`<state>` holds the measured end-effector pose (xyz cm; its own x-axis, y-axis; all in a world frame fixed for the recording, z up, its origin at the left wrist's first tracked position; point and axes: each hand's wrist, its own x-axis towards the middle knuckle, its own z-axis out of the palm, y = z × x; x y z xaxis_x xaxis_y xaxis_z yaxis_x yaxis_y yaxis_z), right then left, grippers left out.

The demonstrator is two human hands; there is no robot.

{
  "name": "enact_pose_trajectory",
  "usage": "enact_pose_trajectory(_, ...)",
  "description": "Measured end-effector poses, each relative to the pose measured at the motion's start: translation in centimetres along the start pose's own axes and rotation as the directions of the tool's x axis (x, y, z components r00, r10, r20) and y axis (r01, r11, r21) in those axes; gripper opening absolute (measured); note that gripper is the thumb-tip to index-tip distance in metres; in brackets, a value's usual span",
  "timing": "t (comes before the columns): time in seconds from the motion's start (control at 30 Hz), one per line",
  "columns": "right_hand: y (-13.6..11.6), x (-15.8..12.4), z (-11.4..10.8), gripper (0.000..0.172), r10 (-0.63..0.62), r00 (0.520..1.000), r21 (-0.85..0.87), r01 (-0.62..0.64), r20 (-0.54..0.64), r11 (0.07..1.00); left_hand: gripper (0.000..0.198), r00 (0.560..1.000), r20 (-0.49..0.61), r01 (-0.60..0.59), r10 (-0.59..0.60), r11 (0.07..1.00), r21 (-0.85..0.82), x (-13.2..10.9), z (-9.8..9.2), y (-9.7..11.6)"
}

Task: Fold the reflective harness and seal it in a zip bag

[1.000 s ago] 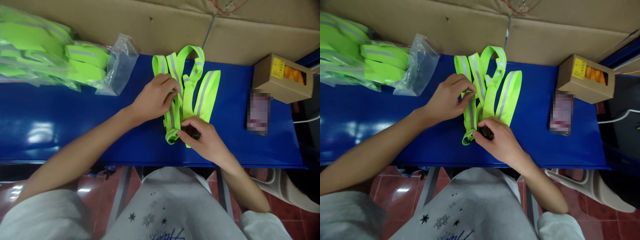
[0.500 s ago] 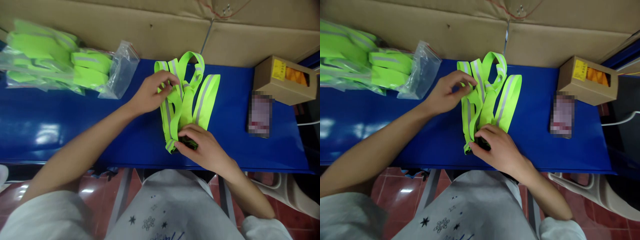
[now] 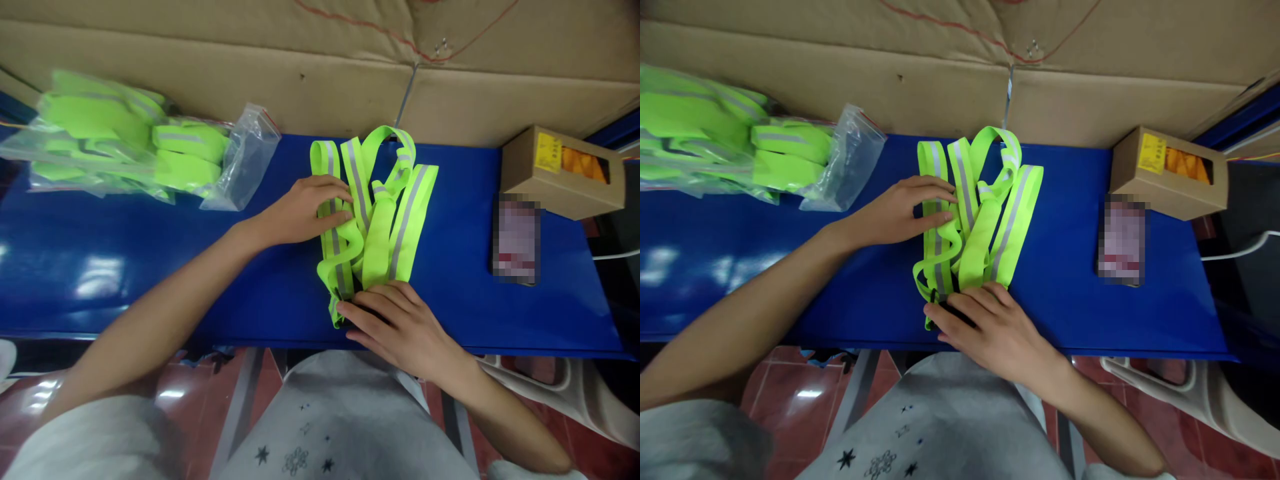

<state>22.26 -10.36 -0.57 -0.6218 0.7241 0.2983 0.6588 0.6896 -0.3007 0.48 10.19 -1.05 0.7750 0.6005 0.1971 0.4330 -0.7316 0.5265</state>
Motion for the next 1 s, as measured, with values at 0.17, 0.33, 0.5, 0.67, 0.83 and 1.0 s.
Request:
enact_pose_trajectory(0.17, 0.2, -0.3, 0.1, 0.041, -0.023, 0.999, 0.016, 0.024, -0.033, 1.0, 0.054, 0.978, 0.174, 0.105, -0.116, 0.992, 0.07, -1.1, -0.8, 1.0)
enact_pose_trajectory(0.33, -0.2, -0.2, -0.3, 0.031, -0.119, 0.985, -0.006, 0.119, -0.126, 0.993, 0.057, 0.986, 0.05, 0.139, -0.16, 0.946, 0.293, -0.7, 0.0, 0.8)
enact_pose_trajectory(0.5, -0.3, -0.4, 0.0, 0.027, -0.115, 0.983, 0.009, 0.118, -0.144, 0.993, 0.062, 0.964, -0.095, 0.265, -0.247, 0.879, 0.397, 0.9, 1.6, -0.8)
enact_pose_trajectory(0.67, 0.2, -0.6, -0.2, 0.026, -0.053, 0.99, 0.194, 0.078, -0.133, 0.978, 0.052, 0.963, -0.23, 0.196, -0.143, 0.953, 0.229, 0.8, 2.9, -2.1)
enact_pose_trajectory(0.83, 2.1, -1.1, -3.1, 0.031, 0.08, 0.975, 0.343, -0.005, -0.207, 0.939, 0.045, 0.941, -0.324, 0.15, -0.103, 0.981, 0.125, -2.0, 2.3, -0.1)
enact_pose_trajectory(1.0, 7.3, -0.3, -5.1, 0.034, 0.562, 0.805, 0.092, -0.555, -0.191, 0.826, 0.04, 0.964, -0.249, 0.104, -0.092, 0.994, 0.037, -3.7, 2.2, 4.1)
